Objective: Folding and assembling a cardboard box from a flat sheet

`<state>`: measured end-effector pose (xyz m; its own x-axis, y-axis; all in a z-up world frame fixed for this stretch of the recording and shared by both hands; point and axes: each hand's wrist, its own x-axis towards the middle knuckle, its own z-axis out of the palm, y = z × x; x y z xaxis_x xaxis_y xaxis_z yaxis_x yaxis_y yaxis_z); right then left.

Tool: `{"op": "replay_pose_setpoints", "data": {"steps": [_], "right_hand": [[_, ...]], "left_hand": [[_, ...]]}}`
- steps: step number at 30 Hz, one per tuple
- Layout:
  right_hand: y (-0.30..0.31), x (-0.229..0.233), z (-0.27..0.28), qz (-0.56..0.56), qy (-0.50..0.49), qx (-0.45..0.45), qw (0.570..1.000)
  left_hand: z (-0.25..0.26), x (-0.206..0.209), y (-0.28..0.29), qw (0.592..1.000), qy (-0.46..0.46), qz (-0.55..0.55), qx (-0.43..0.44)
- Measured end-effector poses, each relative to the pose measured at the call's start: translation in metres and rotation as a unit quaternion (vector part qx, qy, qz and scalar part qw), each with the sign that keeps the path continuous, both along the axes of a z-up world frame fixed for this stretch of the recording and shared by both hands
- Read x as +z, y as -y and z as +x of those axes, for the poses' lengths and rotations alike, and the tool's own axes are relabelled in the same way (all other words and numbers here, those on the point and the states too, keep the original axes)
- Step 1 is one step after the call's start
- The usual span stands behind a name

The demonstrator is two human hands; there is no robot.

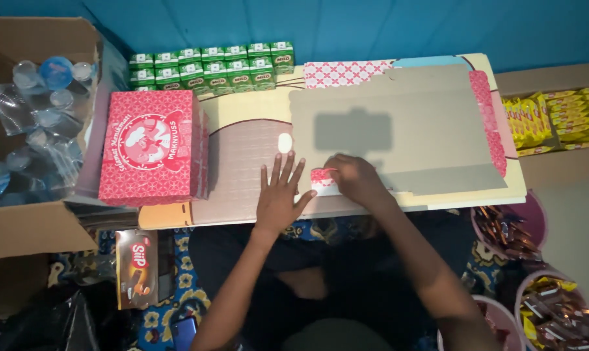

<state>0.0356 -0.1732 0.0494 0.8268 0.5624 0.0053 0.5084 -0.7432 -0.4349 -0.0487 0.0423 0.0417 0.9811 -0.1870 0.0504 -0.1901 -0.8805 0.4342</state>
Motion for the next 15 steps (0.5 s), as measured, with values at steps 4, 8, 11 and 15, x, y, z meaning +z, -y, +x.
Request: {"op": "replay_pose_setpoints", "data": {"steps": [4, 8, 11, 15], "right_hand": [[0.003, -0.006, -0.006, -0.024, -0.001, -0.004, 1.000], [0.008, -0.025, -0.021, -0.014, 0.044, -0.009, 0.999], [0.010, -0.025, -0.037, -0.020, 0.062, -0.012, 0.998], [0.012, -0.024, -0.052, -0.022, 0.084, 0.000, 0.996]], "left_hand": [[0.000, 0.000, -0.002, 1.000, -0.006, -0.002, -0.003], [0.000, -0.002, -0.004, 1.000, 0.004, -0.012, -0.004], [0.001, -0.002, -0.005, 1.000, -0.003, -0.026, -0.007], [0.001, -0.004, -0.007, 0.999, 0.000, -0.038, -0.010]]}}
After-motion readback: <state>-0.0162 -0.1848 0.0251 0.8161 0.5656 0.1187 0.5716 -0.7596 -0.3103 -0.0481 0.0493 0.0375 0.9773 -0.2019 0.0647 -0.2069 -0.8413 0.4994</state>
